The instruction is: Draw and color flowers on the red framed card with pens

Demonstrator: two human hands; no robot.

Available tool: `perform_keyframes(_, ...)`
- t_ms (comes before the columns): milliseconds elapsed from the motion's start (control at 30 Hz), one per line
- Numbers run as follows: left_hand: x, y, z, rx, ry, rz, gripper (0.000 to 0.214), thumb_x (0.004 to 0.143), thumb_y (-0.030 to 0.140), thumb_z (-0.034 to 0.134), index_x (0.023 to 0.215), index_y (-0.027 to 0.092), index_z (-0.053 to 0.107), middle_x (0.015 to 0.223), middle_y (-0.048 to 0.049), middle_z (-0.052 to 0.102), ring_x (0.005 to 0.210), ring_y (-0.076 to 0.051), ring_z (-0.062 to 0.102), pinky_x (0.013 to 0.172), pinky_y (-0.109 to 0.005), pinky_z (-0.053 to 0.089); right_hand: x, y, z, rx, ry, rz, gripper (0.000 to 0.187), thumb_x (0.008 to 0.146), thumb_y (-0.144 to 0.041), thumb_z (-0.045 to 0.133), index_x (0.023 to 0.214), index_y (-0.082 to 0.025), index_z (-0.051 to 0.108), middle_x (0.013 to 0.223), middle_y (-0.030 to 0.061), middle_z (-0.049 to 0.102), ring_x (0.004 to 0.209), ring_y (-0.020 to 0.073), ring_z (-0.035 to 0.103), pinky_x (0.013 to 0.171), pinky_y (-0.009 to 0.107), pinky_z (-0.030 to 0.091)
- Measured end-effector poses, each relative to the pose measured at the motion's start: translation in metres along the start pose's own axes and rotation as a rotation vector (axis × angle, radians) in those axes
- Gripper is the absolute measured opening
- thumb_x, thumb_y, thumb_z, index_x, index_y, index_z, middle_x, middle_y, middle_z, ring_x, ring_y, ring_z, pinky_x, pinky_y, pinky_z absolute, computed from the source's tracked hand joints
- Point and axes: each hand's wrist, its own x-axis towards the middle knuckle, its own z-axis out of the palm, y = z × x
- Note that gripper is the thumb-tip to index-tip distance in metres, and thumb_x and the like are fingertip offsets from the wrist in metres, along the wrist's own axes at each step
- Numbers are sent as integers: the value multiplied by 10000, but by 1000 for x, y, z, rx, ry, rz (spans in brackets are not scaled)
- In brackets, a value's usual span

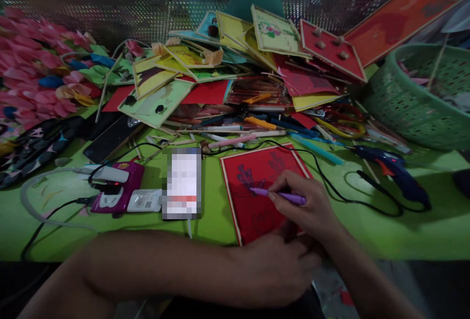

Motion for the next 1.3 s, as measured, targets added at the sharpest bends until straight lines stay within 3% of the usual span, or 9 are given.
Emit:
perform_keyframes(267,1,1,3,14,10,-8,450,985,164,404,1294,157,732,1385,-182,620,1314,-328,563,817,-404,501,-2,3,1,-8,-15,8,115,899,-272,709,795,-224,704,654,-10,656,511,137,555,477,270,405)
perform_keyframes(667,1,-1,-1,-35,-13,-8,420,982,164,422,1242,148,750,1353,-174,640,1287,-320,587,803,-391,497,-1,2,2,-11,-14,26,87,908,-266,701,822,-254,700,690,2,681,537,175,584,491,307,434)
perform_keyframes(967,2,-2,-5,-51,-34,4,362,969,188,481,1160,188,789,1315,-163,651,1237,-288,599,746,-347,499,-1,0,2,-7,15,56,93,906,-287,702,822,-249,705,689,-3,674,531,162,570,487,301,421)
perform_keyframes(1067,1,-3,-6,-32,3,-1,387,978,170,459,1194,161,780,1333,-172,648,1287,-312,581,798,-380,510,0,-2,0,23,24,58,135,893,-289,710,769,-245,687,647,-10,633,502,149,527,468,298,389)
perform_keyframes(1300,0,-2,-1,-35,-33,21,383,975,162,464,1184,192,784,1399,-168,623,1329,-338,559,800,-396,505,-3,0,-3,83,-29,113,185,879,-335,718,718,-264,659,620,5,603,512,178,508,465,332,385)
